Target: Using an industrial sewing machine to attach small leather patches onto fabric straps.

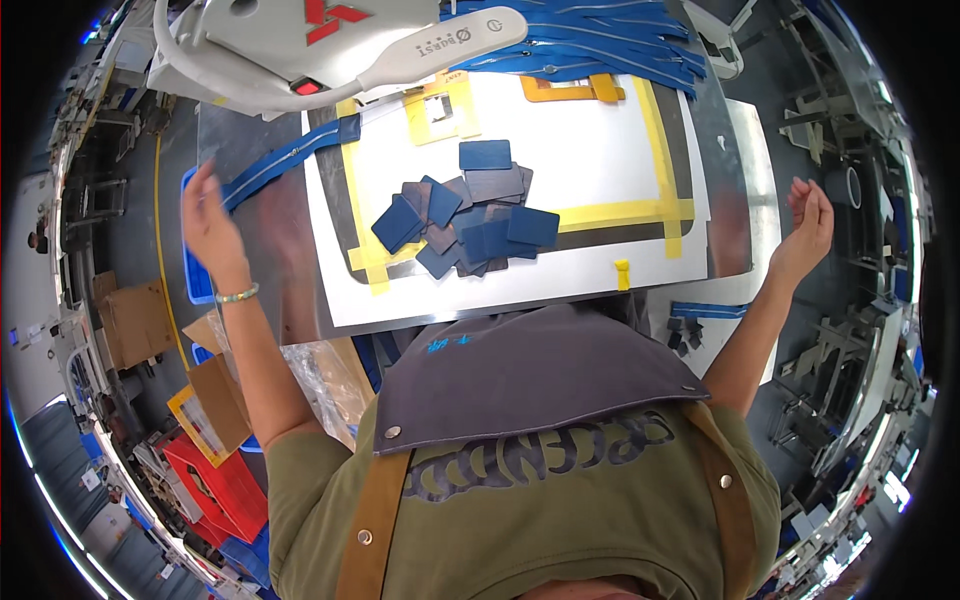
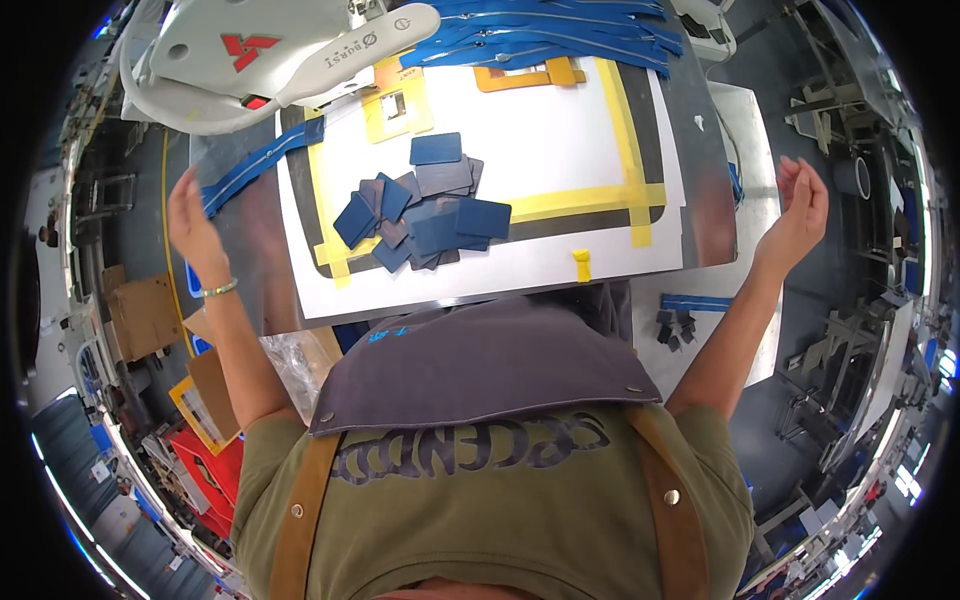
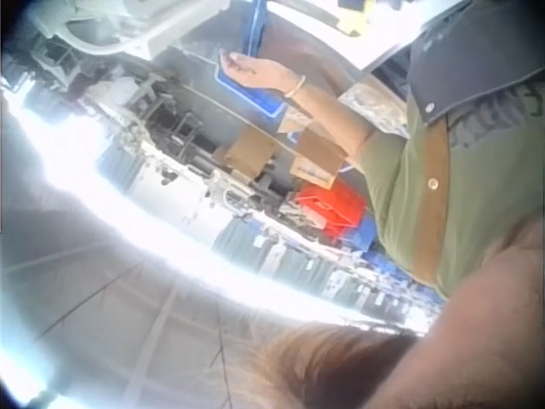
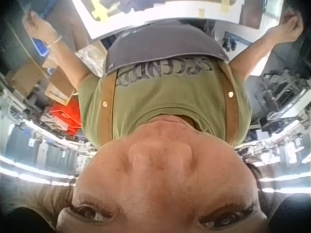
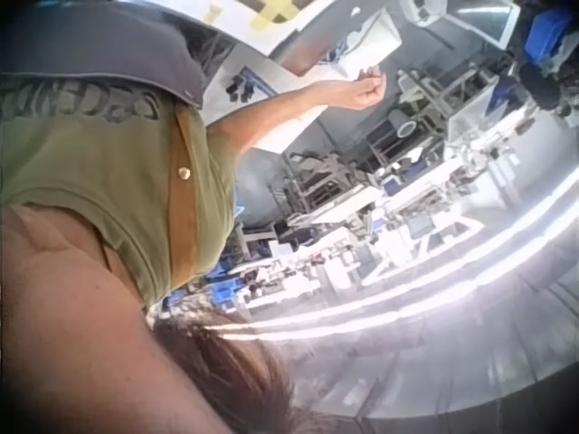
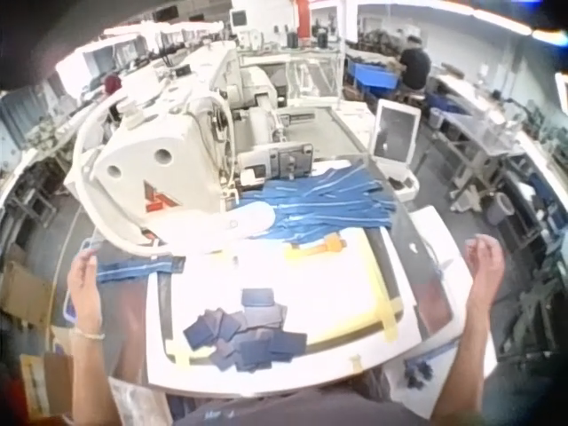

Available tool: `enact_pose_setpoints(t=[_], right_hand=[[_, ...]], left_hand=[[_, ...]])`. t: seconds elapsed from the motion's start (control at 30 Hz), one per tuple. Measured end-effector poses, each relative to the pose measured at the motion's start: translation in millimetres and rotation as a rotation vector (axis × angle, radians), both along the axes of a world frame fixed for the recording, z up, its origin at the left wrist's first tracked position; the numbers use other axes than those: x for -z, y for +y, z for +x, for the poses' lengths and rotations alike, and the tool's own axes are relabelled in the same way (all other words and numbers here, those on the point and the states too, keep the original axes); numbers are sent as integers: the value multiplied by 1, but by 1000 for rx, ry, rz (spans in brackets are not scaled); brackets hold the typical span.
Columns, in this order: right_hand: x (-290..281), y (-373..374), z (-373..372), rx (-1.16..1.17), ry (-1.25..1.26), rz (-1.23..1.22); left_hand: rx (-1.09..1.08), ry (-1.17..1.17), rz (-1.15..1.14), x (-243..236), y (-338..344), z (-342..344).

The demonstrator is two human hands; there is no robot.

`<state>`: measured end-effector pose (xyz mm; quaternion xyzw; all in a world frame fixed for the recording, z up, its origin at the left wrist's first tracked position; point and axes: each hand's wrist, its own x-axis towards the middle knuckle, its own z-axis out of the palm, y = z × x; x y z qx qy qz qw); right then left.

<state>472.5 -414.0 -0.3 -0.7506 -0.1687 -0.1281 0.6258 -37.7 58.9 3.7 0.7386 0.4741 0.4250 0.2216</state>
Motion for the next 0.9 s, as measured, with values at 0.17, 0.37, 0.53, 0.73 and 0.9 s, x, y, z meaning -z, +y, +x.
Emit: enact_pose_setpoints(t=[0.17,0.37,0.53,0.73,0.9], right_hand=[[-34,77,-41,-374,-119,-281],[-34,151,-80,-871,-639,-611],[-32,189,-85,-938,-766,-592],[-18,214,-114,-1067,-752,-591],[-22,223,-153,-1209,-720,-718]], left_hand=[[563,536,327,8,-45,69],[707,650,262,29,-48,92],[659,606,276,26,-51,82],[747,417,283,-3,-79,81],[870,335,220,-6,-106,95]])
